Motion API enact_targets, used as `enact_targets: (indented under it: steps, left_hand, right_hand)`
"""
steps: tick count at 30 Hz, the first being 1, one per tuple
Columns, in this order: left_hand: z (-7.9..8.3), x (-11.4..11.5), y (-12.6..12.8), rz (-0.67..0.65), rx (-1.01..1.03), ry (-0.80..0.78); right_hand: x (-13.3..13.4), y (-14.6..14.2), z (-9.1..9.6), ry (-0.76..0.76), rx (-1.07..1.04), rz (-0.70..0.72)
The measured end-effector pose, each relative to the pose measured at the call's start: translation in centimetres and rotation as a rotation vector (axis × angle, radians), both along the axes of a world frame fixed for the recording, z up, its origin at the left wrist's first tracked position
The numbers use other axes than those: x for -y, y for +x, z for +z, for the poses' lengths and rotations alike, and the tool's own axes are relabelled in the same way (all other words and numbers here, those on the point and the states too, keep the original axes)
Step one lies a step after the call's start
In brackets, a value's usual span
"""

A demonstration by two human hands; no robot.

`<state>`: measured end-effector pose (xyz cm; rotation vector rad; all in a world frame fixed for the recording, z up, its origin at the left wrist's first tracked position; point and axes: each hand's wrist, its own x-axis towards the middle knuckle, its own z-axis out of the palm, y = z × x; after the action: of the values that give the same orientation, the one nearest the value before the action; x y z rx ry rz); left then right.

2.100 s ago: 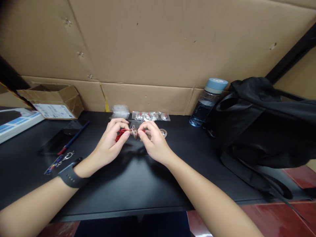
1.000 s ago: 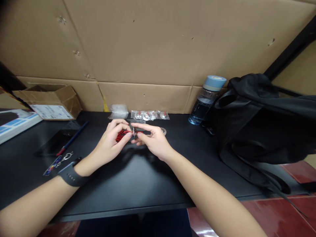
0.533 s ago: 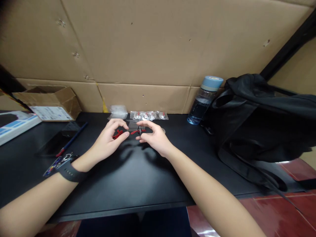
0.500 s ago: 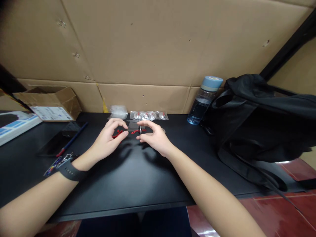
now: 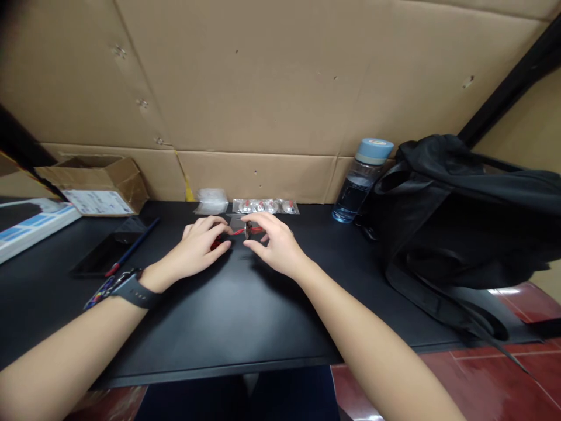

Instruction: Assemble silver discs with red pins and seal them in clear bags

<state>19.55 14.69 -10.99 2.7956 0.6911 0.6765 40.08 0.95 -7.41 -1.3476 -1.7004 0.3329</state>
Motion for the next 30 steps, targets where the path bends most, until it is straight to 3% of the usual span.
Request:
enact_targets:
  steps: [13,20,30]
  left_hand:
    - [-0.3,0.0,0.5,-0.082,-0.107,0.031]
    - [0.0,1.5,0.5,-0.161,-0.085,0.036]
    - [0.3,2.7,0.4,-0.258,-0.110,0.010]
  right_hand:
    - [0.2,0.2,0.4,0.053,0.120,0.042]
    - [-0.1,0.6,0.4,0.078,0.202,0.045]
    - [-0.3,0.8,-0.2,0.012,0.136,0.073]
